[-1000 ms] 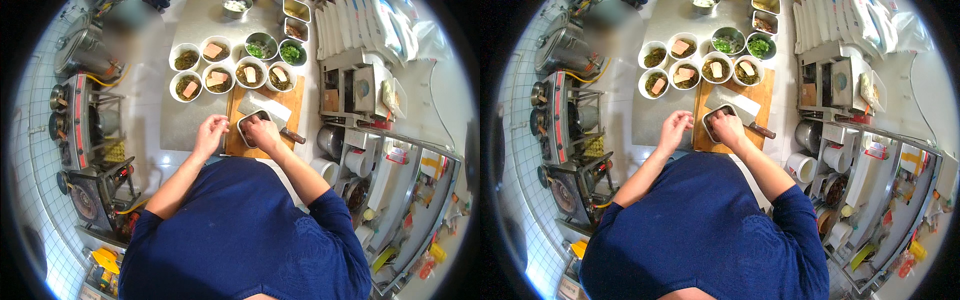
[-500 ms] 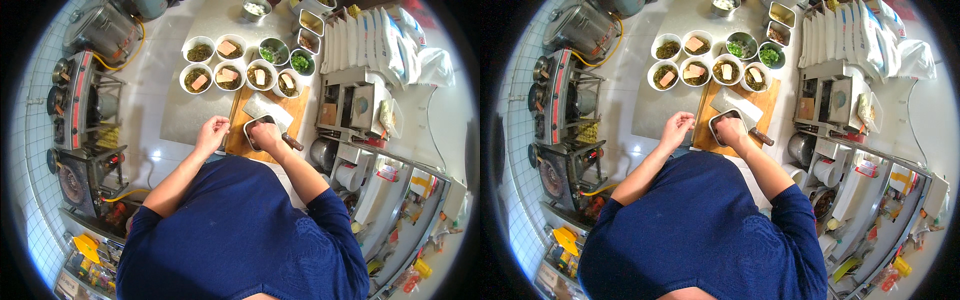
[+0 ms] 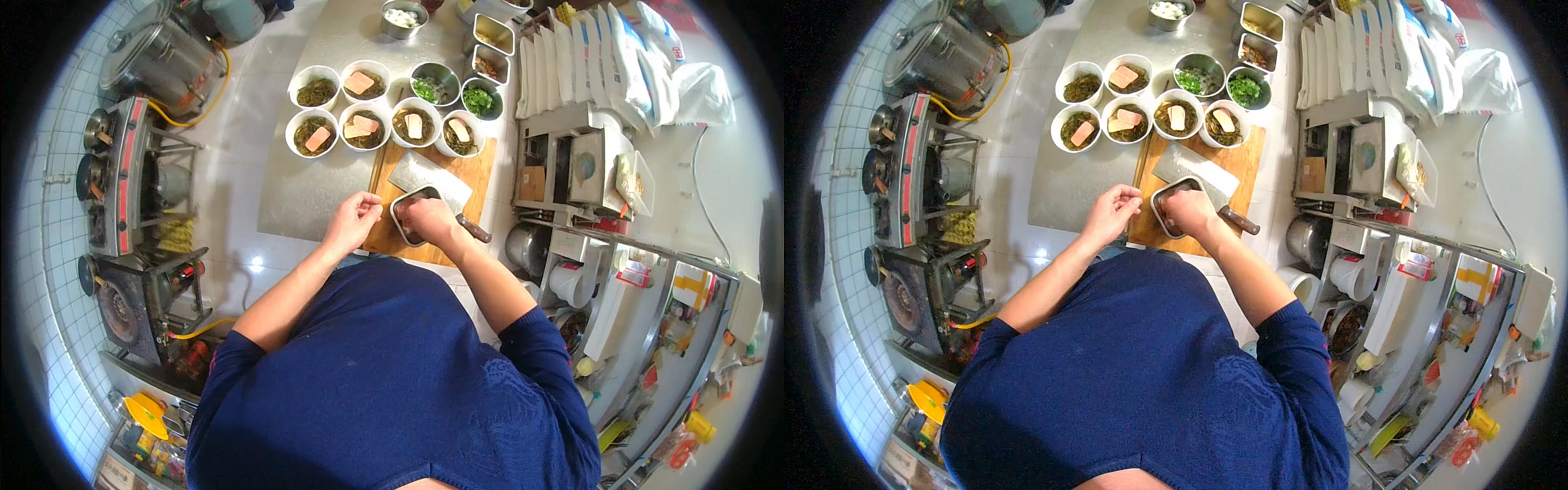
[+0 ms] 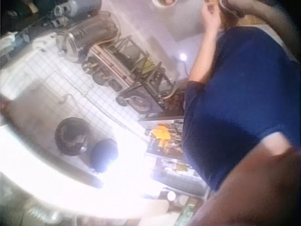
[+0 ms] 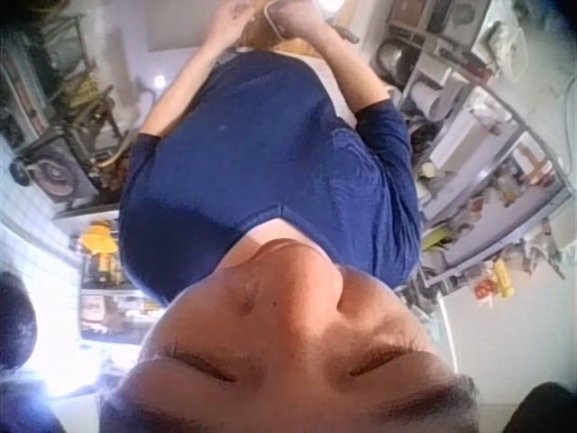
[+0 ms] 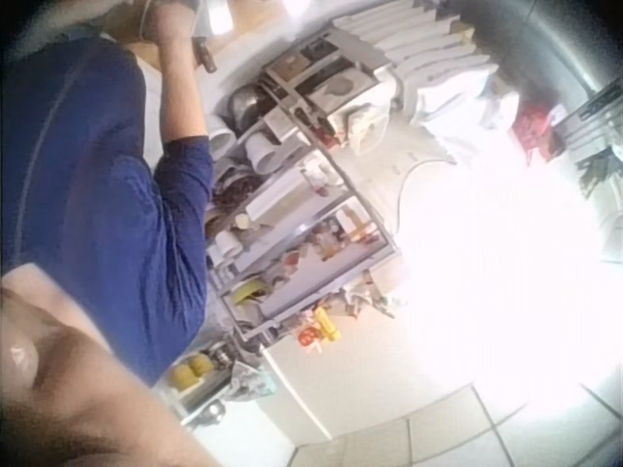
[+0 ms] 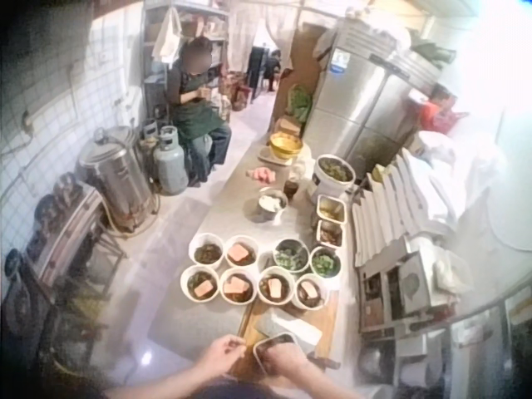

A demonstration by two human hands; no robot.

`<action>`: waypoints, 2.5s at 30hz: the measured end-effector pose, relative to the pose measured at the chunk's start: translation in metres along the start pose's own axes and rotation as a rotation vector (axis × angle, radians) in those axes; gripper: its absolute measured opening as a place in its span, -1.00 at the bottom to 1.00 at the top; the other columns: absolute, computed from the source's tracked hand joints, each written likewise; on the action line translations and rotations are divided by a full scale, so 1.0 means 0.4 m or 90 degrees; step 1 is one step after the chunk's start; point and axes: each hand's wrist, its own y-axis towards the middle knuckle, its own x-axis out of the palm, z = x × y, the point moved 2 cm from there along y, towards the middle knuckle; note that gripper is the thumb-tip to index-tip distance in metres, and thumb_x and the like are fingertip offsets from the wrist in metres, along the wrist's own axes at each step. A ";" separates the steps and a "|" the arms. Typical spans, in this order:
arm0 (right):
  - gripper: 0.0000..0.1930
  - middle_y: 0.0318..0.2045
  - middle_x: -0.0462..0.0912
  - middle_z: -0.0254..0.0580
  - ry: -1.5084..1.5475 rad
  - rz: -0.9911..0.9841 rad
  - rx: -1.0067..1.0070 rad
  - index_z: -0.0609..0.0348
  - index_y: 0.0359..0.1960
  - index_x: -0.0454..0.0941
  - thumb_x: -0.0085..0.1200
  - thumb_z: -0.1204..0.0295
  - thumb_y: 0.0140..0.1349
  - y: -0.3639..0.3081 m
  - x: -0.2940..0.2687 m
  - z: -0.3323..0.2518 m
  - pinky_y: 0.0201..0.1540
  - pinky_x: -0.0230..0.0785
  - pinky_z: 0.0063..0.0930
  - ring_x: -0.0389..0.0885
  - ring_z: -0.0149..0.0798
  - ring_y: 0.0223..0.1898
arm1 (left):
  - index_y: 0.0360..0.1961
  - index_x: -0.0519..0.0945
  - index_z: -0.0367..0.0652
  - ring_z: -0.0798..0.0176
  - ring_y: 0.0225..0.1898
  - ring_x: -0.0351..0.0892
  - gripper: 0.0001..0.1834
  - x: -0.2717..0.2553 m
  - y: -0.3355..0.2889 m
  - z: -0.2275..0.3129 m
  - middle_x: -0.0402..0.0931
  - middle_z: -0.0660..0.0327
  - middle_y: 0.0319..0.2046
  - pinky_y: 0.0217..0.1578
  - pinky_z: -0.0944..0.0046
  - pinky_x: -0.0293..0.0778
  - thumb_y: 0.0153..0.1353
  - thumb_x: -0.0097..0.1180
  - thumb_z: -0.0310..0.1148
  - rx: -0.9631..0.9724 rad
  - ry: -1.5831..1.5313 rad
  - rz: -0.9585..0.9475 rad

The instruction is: The person assembles multiple noodle bowls by hand, adding green vegetables, sliced meat, and enoki mushrooms into each bowl. The bowls are arranged on a stainless steel counter in a commercial kitchen.

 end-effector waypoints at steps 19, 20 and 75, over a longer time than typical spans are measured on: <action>-0.87 -0.46 0.74 -0.28 0.901 0.219 0.241 0.26 -0.23 0.63 0.25 0.45 0.44 -0.199 -0.122 0.043 -0.54 0.42 -0.59 0.64 -0.52 -0.54 | 0.30 0.59 -0.20 0.15 0.00 0.71 -0.44 0.090 0.020 0.192 0.63 0.07 0.07 -0.13 0.22 0.65 0.27 0.41 -0.44 0.229 0.206 -0.124; -0.87 -0.45 0.74 -0.28 0.886 0.230 0.263 0.25 -0.22 0.63 0.26 0.45 0.44 -0.201 -0.114 0.044 -0.54 0.40 -0.60 0.64 -0.52 -0.53 | 0.30 0.59 -0.21 0.17 -0.01 0.72 -0.44 0.091 0.026 0.193 0.64 0.07 0.07 -0.13 0.23 0.65 0.28 0.40 -0.45 0.243 0.234 -0.097; -0.86 -0.33 0.81 0.14 0.049 0.096 0.193 0.21 -0.33 0.77 0.18 0.45 0.29 -0.058 -0.041 0.022 -0.15 0.72 -0.01 0.85 0.15 -0.25 | 0.07 0.65 -0.35 0.35 -0.21 0.72 -0.79 -0.095 -0.020 -0.056 0.74 0.14 -0.21 -0.15 0.32 0.69 0.49 0.22 -0.48 -0.064 -0.004 -0.021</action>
